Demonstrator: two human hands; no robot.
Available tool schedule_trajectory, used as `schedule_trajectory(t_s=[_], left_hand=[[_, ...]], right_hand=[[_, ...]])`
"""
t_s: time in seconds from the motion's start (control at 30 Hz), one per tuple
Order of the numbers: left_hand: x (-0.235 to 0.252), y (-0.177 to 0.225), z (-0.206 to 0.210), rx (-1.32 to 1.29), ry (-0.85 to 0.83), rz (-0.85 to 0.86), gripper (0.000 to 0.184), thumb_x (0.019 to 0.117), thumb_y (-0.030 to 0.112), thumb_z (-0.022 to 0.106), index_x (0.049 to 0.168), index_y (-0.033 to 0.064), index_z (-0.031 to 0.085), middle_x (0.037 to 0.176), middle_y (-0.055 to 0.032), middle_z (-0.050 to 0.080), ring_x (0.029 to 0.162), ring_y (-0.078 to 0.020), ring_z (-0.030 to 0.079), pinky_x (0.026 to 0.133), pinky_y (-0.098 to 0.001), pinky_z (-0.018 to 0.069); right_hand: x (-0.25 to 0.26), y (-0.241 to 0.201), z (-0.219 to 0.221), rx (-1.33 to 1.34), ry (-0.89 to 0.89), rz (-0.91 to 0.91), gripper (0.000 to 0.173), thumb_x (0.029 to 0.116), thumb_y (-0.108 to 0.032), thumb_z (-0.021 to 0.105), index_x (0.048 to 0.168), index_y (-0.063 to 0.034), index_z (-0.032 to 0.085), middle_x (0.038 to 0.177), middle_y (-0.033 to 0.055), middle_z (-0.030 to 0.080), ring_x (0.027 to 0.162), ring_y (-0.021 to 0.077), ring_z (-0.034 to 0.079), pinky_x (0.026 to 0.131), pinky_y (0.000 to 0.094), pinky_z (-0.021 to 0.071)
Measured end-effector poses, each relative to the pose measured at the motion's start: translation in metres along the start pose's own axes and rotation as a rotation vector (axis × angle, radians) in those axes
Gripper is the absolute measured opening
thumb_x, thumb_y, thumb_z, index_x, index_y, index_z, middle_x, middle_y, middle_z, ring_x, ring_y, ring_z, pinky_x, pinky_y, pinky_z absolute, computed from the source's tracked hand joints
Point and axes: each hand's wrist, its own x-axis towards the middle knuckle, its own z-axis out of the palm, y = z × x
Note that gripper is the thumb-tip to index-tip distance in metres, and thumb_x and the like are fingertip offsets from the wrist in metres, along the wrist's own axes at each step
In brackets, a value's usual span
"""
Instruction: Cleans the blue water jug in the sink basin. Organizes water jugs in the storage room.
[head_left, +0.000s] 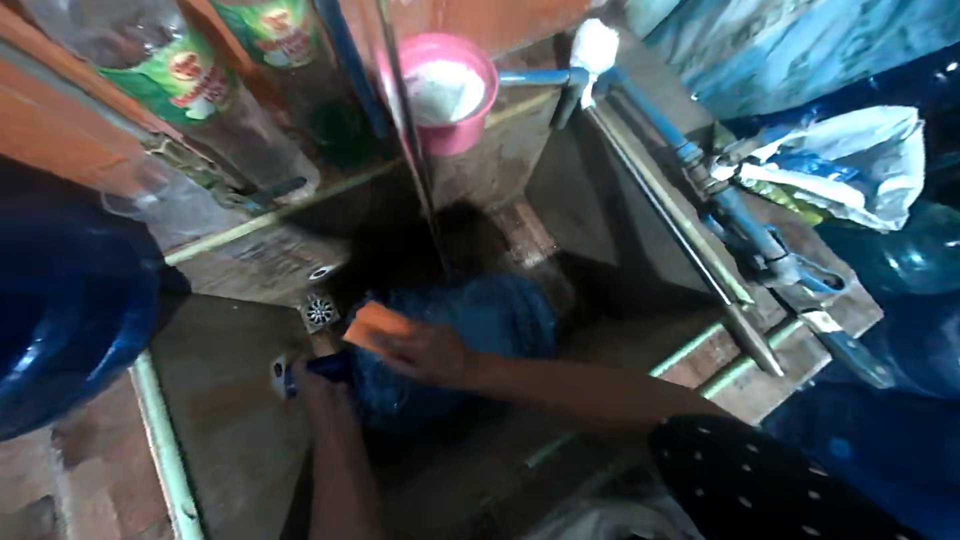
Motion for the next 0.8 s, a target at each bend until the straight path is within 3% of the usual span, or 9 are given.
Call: schedule_trajectory(t_s=[0.1, 0.2, 0.33, 0.4, 0.47, 0.57, 0.6, 0.67, 0.8], left_hand=[[0.008, -0.013, -0.024, -0.017, 0.035, -0.030, 0.045, 0.1104, 0.033, 0.036, 0.146, 0.0057, 0.040, 0.131, -0.0111, 0.053, 0.109, -0.0161, 0.056, 0.092, -0.0373, 0.0507], [0.008, -0.019, -0.019, -0.016, 0.007, 0.004, 0.048, 0.1094, 0.033, 0.039, 0.148, 0.0045, 0.040, 0.137, -0.0153, 0.052, 0.114, -0.0207, 0.055, 0.096, -0.0427, 0.0487], [0.013, -0.005, 0.012, -0.154, -0.257, 0.078, 0.018, 0.1081, 0.023, 0.037, 0.109, 0.0116, 0.051, 0.084, 0.0027, 0.061, 0.075, -0.0064, 0.063, 0.067, -0.0277, 0.0573], [0.017, -0.013, 0.002, -0.189, -0.472, 0.044, 0.027, 0.1087, 0.022, 0.025, 0.107, 0.0139, 0.051, 0.087, 0.0051, 0.067, 0.081, -0.0060, 0.068, 0.072, -0.0267, 0.0601], [0.022, -0.022, -0.010, -0.170, -0.378, -0.017, 0.030, 0.1101, 0.029, 0.027, 0.106, 0.0152, 0.053, 0.086, 0.0051, 0.068, 0.078, -0.0052, 0.068, 0.069, -0.0265, 0.0603], [0.025, -0.028, -0.018, -0.079, -0.112, -0.082, 0.036, 0.1097, 0.035, 0.037, 0.133, 0.0092, 0.047, 0.108, -0.0041, 0.056, 0.092, -0.0111, 0.058, 0.080, -0.0341, 0.0530], [0.023, -0.025, -0.007, -0.072, -0.111, -0.066, 0.033, 0.1089, 0.031, 0.038, 0.132, 0.0086, 0.048, 0.106, -0.0043, 0.056, 0.089, -0.0108, 0.058, 0.078, -0.0330, 0.0532], [0.018, -0.006, 0.018, -0.098, -0.207, -0.001, 0.020, 0.1081, 0.024, 0.040, 0.116, 0.0092, 0.052, 0.089, -0.0006, 0.060, 0.075, -0.0076, 0.061, 0.067, -0.0278, 0.0560], [0.012, 0.006, 0.026, -0.149, -0.622, 0.121, 0.030, 0.1041, 0.016, 0.025, 0.104, 0.0130, 0.054, 0.089, 0.0060, 0.071, 0.084, -0.0052, 0.069, 0.076, -0.0256, 0.0600]], right_hand=[[-0.026, 0.096, -0.045, -0.155, -0.047, 0.350, 0.043, 0.1087, -0.029, 0.048, 0.150, -0.0174, 0.054, 0.137, 0.0155, 0.065, 0.116, 0.0337, 0.068, 0.097, 0.0533, 0.0563], [-0.045, 0.143, -0.095, -0.164, -0.145, 0.705, 0.048, 0.1077, -0.029, 0.050, 0.151, -0.0096, 0.050, 0.139, 0.0268, 0.060, 0.128, 0.0439, 0.059, 0.108, 0.0602, 0.0443], [-0.014, 0.034, -0.048, -0.057, -0.054, 0.237, 0.044, 0.1026, -0.024, 0.059, 0.145, -0.0135, 0.060, 0.129, 0.0213, 0.068, 0.112, 0.0365, 0.069, 0.097, 0.0527, 0.0546], [-0.015, 0.018, -0.035, -0.031, 0.037, 0.061, 0.040, 0.0998, -0.020, 0.063, 0.139, -0.0122, 0.066, 0.123, 0.0235, 0.070, 0.103, 0.0387, 0.072, 0.087, 0.0536, 0.0577], [-0.028, 0.060, -0.054, -0.118, 0.031, 0.233, 0.040, 0.1026, -0.021, 0.059, 0.141, -0.0110, 0.064, 0.125, 0.0233, 0.070, 0.108, 0.0402, 0.071, 0.093, 0.0552, 0.0565], [-0.048, 0.145, -0.106, -0.214, -0.152, 0.704, 0.049, 0.1075, -0.030, 0.052, 0.154, -0.0137, 0.048, 0.140, 0.0266, 0.059, 0.127, 0.0460, 0.059, 0.107, 0.0630, 0.0445], [-0.050, 0.150, -0.111, -0.240, -0.169, 0.740, 0.049, 0.1068, -0.031, 0.052, 0.153, -0.0146, 0.049, 0.139, 0.0262, 0.059, 0.127, 0.0456, 0.058, 0.106, 0.0631, 0.0447], [-0.038, 0.107, -0.099, -0.229, -0.157, 0.531, 0.047, 0.1047, -0.026, 0.055, 0.150, -0.0127, 0.054, 0.133, 0.0257, 0.064, 0.120, 0.0434, 0.064, 0.102, 0.0594, 0.0494], [0.006, -0.005, -0.055, -0.150, -0.092, -0.094, 0.039, 0.1032, -0.020, 0.058, 0.141, -0.0144, 0.064, 0.130, 0.0252, 0.066, 0.108, 0.0410, 0.070, 0.088, 0.0554, 0.0568]])
